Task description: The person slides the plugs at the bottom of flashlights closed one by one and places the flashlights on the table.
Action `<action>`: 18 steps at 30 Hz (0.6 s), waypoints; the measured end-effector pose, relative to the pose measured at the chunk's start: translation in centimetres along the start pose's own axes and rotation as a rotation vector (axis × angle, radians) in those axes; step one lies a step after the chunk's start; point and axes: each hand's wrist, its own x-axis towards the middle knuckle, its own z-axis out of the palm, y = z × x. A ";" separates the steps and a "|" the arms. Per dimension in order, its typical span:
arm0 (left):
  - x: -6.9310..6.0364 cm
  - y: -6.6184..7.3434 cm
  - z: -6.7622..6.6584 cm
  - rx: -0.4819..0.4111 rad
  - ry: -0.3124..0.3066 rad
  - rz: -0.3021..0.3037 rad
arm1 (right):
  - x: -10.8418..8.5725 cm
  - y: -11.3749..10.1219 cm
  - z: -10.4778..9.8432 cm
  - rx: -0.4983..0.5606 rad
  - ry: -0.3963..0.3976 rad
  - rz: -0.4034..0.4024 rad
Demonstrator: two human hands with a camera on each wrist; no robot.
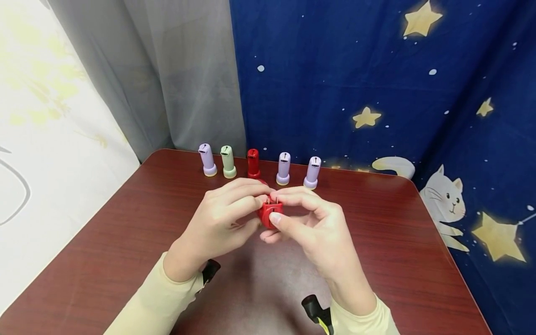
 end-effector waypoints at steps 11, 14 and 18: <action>-0.1 -0.2 0.0 -0.006 0.027 0.003 | -0.1 0.0 0.2 -0.045 -0.006 0.005; 0.0 -0.2 0.0 -0.007 0.029 0.001 | -0.1 0.0 0.2 -0.042 -0.010 0.004; -0.1 -0.2 -0.1 -0.008 0.019 -0.008 | -0.1 0.0 0.2 -0.048 -0.013 0.011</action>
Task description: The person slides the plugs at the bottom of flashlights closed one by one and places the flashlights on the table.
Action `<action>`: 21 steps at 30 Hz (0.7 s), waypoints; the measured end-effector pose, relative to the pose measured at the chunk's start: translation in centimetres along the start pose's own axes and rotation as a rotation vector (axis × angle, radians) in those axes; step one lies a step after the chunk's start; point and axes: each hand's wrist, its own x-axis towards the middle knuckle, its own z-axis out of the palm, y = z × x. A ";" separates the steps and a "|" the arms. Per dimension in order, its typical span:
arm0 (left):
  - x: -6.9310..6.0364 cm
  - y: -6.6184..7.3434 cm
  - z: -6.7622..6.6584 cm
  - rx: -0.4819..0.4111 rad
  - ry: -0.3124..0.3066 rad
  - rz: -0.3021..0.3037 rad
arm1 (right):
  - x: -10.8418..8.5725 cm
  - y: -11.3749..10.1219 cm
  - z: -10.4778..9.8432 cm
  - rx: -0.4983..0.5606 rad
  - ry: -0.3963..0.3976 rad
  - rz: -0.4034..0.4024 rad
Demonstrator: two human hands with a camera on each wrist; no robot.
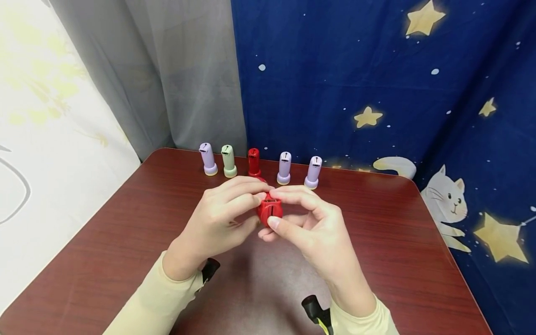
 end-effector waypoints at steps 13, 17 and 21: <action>-0.4 0.0 0.2 0.000 -0.031 -0.081 | 0.3 0.0 0.6 -0.270 0.014 -0.036; -0.5 0.0 0.3 -0.004 -0.048 -0.093 | 0.1 0.1 0.7 -0.341 0.041 -0.068; -0.6 0.0 0.5 -0.002 -0.051 -0.088 | 0.1 0.1 0.9 -0.437 0.096 -0.058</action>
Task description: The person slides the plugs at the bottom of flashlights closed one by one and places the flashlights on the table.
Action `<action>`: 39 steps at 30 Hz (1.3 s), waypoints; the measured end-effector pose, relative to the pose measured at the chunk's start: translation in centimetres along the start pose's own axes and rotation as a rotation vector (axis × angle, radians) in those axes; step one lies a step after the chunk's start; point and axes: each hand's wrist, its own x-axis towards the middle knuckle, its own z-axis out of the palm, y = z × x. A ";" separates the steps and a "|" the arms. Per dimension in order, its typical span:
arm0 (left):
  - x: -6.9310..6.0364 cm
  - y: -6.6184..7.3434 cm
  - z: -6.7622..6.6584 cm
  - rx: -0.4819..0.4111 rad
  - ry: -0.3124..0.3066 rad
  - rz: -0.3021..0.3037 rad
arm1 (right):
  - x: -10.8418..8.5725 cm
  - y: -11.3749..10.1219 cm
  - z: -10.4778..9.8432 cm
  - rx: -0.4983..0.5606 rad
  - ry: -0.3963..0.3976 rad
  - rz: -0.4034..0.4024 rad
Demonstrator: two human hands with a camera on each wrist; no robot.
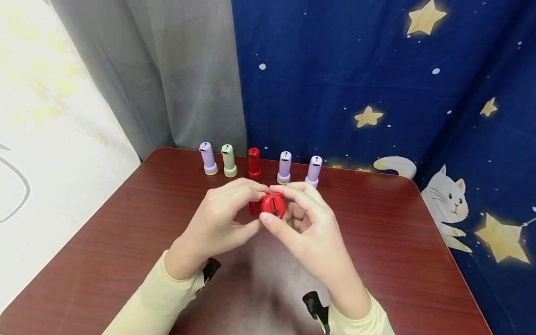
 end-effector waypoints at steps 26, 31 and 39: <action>0.4 0.3 -1.1 -0.705 -0.318 -0.480 | 0.0 -0.3 -1.4 0.095 0.031 -0.153; 0.5 0.5 -1.2 -0.654 -0.260 -0.436 | 0.2 -0.3 -1.3 0.158 0.016 -0.191; 0.4 0.5 -0.8 -0.562 -0.204 -0.367 | 0.2 -0.4 -0.7 -0.041 0.047 -0.014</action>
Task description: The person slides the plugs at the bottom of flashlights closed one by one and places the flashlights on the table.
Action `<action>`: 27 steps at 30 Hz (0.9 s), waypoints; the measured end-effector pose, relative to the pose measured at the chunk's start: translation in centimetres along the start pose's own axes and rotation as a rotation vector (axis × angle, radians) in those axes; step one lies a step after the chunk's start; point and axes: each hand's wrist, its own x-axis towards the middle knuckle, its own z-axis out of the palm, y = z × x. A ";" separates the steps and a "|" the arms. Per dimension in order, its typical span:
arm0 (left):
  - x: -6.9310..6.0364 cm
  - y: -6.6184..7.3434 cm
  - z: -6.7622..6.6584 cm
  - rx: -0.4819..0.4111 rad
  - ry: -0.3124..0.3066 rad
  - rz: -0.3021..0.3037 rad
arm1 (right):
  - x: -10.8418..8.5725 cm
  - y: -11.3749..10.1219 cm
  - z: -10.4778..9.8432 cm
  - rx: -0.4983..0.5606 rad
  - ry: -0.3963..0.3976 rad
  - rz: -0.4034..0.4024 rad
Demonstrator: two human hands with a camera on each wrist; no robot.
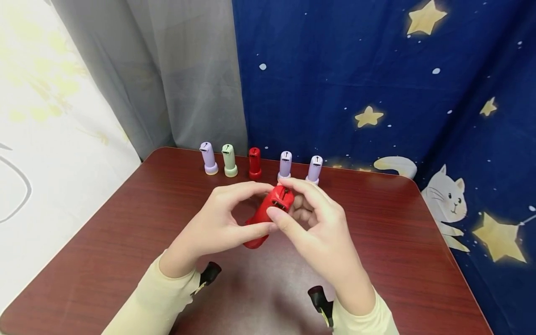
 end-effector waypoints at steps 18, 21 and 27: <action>0.0 -0.2 0.3 0.026 -0.001 -0.028 | -0.2 0.2 0.2 -0.084 0.012 -0.009; 0.0 -0.2 0.4 0.048 -0.001 -0.031 | -0.2 0.2 0.2 -0.102 0.012 -0.021; 0.0 -0.2 0.4 0.062 0.004 -0.036 | -0.2 0.2 0.1 -0.107 -0.013 -0.072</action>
